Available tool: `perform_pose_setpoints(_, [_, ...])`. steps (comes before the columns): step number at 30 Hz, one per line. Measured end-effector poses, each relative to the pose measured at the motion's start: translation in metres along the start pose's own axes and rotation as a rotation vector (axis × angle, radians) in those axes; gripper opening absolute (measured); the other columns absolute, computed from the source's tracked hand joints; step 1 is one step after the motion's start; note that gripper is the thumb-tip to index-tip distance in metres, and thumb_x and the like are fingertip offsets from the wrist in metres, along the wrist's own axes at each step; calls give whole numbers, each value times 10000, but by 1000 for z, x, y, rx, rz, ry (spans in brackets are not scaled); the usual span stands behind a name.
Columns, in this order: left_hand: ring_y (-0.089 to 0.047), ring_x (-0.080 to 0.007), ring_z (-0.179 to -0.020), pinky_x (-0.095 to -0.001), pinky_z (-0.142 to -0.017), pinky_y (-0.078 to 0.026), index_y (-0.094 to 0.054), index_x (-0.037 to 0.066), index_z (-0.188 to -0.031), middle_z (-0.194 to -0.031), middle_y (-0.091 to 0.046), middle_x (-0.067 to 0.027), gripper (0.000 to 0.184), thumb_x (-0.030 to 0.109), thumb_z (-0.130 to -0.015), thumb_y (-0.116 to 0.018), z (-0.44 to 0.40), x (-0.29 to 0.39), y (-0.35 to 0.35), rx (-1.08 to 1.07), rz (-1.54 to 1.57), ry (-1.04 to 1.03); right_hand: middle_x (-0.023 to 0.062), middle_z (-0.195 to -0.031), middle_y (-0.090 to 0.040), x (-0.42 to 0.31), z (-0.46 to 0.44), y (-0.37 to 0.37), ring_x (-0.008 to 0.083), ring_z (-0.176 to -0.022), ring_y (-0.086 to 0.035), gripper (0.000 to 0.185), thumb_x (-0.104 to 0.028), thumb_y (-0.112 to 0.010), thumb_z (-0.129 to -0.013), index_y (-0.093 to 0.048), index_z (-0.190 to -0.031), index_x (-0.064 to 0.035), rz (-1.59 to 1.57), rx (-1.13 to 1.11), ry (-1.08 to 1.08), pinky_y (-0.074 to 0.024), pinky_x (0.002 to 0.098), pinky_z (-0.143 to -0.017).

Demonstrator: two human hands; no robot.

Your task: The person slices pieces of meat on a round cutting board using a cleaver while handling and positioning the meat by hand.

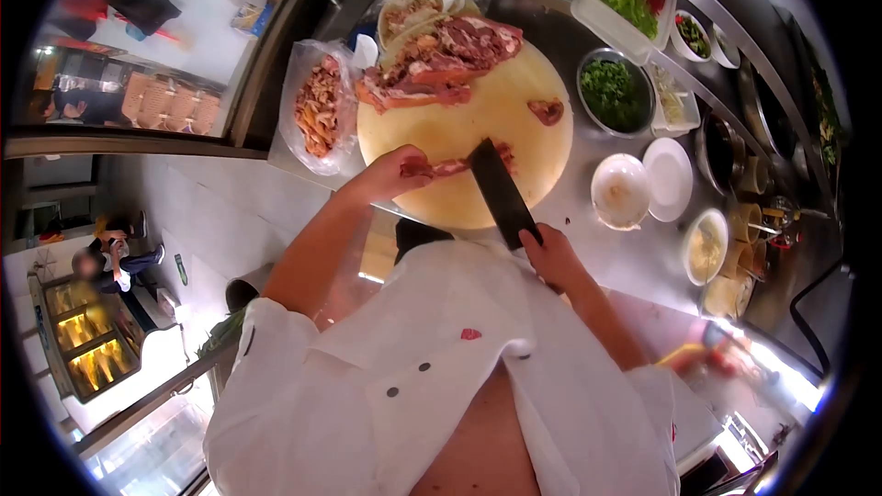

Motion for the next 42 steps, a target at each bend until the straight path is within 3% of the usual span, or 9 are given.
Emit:
perform_pose_setpoints(2, [-687,-198,-1119,-335,-983,-546,-669,21,-1244,-1191,-712,-96,367,150,-937,-824,-5,4,-18,-164,-40,28,110,-713,-628,18,-2,-7,214,-594,-615,355,-330,-593,-1081,-613,-997,15,-238,-54,-106,-505,390,-569])
perform_pose_setpoints(5, [-708,-234,-1048,-353,-952,-554,-715,43,-1127,-1040,-726,-110,284,140,-890,-839,-13,19,-17,56,-257,-113,51,-707,-590,29,2,-7,142,-598,-554,353,-330,-610,-1079,-608,-1001,15,-248,-28,-151,-480,350,-565])
perform_pose_setpoints(6, [-680,-288,-1027,-413,-924,-543,-752,74,-1057,-964,-695,-104,237,134,-843,-834,1,50,-14,256,-725,-482,64,-711,-597,30,3,-6,156,-599,-558,351,-328,-607,-1079,-609,-1007,16,-242,-23,-156,-485,357,-573])
perform_pose_setpoints(9, [-647,-309,-1032,-458,-920,-508,-752,105,-1042,-991,-694,-58,240,132,-811,-813,22,78,-20,596,-841,-561,117,-733,-627,29,7,-2,224,-607,-584,342,-324,-598,-1077,-614,-1032,14,-180,1,-132,-503,394,-603])
perform_pose_setpoints(12, [-639,-294,-1055,-455,-927,-475,-737,129,-1061,-1045,-689,-24,276,135,-792,-797,14,86,-47,282,-792,-599,199,-786,-674,22,6,1,345,-644,-637,326,-323,-589,-1072,-624,-1059,1,-23,56,-44,-524,467,-651])
perform_pose_setpoints(15, [-665,-319,-954,-475,-836,-516,-760,109,-986,-984,-704,-57,259,120,-735,-821,12,65,-61,489,-779,-723,249,-838,-705,6,7,7,449,-729,-674,306,-323,-587,-1065,-623,-1052,-19,173,127,21,-537,537,-699])
perform_pose_setpoints(27, [-631,-281,-1040,-417,-882,-467,-775,156,-1065,-1116,-679,-33,269,105,-803,-812,12,36,-86,696,-755,-798,197,-854,-704,-71,-1,3,427,-788,-707,241,-270,-561,-1069,-595,-995,-44,463,146,209,-571,539,-709])
perform_pose_setpoints(35, [-592,-289,-1180,-496,-1025,-411,-757,148,-1039,-1189,-679,-11,211,134,-830,-783,11,2,-88,685,-833,-754,126,-869,-699,-72,5,-14,362,-747,-716,218,-261,-550,-1073,-615,-1042,-56,735,48,171,-592,507,-686])
perform_pose_setpoints(42, [-607,-280,-1166,-459,-1043,-397,-751,144,-1004,-1149,-690,-12,183,126,-826,-790,6,4,-89,679,-850,-734,139,-897,-684,-73,14,1,343,-772,-754,145,-113,-612,-957,-577,-1068,-25,755,-83,94,-616,467,-688])
Point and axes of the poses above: each hand's wrist, its own z-axis away from the middle knuckle, its own y-axis out of the back of the hand, x = y × z, the point moved 7 cm from there along -z, towards the middle knuckle
